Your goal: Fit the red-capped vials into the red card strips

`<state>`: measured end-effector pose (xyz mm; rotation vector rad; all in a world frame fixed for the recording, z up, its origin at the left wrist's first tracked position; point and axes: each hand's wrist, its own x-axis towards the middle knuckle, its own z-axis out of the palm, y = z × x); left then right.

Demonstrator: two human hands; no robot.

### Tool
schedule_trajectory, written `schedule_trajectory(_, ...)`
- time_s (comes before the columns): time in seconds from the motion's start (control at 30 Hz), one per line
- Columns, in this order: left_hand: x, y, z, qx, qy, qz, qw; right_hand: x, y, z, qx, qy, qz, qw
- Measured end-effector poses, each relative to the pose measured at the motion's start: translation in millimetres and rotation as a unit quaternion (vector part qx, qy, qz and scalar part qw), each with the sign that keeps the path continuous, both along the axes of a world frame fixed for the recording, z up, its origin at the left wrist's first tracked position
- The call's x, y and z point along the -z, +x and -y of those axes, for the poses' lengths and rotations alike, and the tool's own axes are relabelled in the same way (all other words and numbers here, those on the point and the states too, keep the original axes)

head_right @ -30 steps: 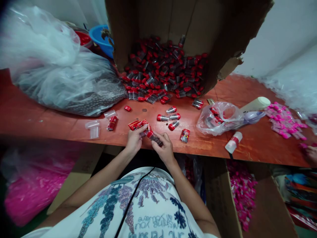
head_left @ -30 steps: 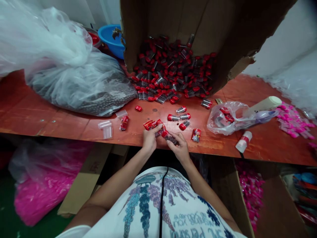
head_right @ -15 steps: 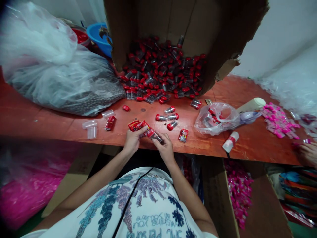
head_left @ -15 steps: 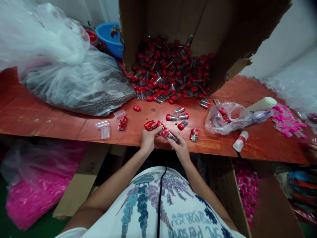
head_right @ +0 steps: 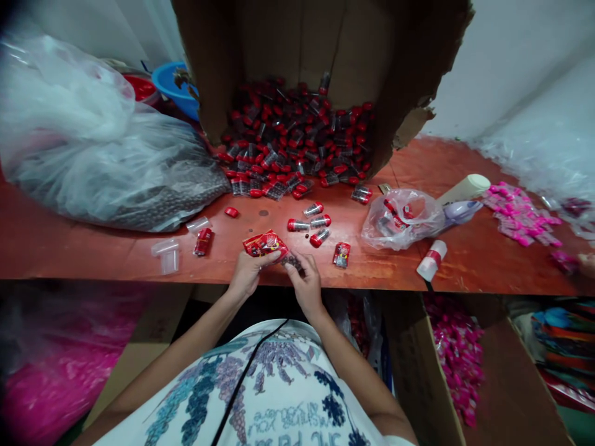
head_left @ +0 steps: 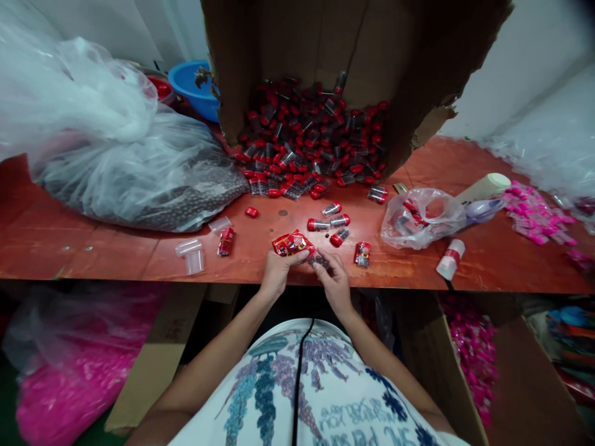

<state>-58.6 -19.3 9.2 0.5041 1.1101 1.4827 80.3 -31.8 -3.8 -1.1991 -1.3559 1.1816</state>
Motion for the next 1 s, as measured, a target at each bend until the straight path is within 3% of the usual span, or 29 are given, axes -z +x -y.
schedule_trajectory(0.07, -0.2, -1, 1, -0.005, -0.001, -0.02, 1.0, -1.8, -1, 2, 0.014, 0.056, 0.054, 0.997)
schedule_trajectory(0.13, -1.0, -2, 1, -0.004, 0.002, -0.031, 1.0, -2.2, -1, 2, 0.016, 0.058, 0.057, 0.997)
schedule_trajectory(0.3, -6.6, -7, 1, 0.032, 0.016, -0.014, 0.999, 2.2, 1, -6, -0.027, -0.113, -0.102, 0.988)
schedule_trajectory(0.4, -9.3, -8, 0, 0.037, 0.007, -0.001, 0.999, 3.6, 2, -8, -0.035, -0.152, -0.14, 0.978)
schedule_trajectory(0.47, -9.2, -7, 1, 0.033, -0.005, 0.007, 0.999, 2.7, 2, -6, -0.031, -0.129, -0.123, 0.983)
schedule_trajectory(0.57, -6.2, -4, 1, 0.015, -0.016, -0.011, 1.0, -0.1, -1, 1, -0.011, -0.026, -0.031, 0.999)
schedule_trajectory(0.7, -3.4, -1, 2, -0.006, -0.009, -0.065, 0.998, -1.9, -3, 7, 0.008, 0.066, 0.062, 0.996)
schedule_trajectory(0.8, -6.8, -2, 3, 0.007, -0.003, -0.046, 0.999, -0.1, -3, 4, -0.001, 0.027, 0.008, 1.0)
schedule_trajectory(0.93, -12.6, -6, 3, 0.049, -0.004, 0.007, 0.999, 1.3, -1, 0, -0.029, -0.085, -0.102, 0.991)
schedule_trajectory(1.0, -12.4, -7, 4, 0.048, -0.001, -0.001, 0.999, -1.0, 0, 0, -0.033, -0.101, -0.108, 0.988)
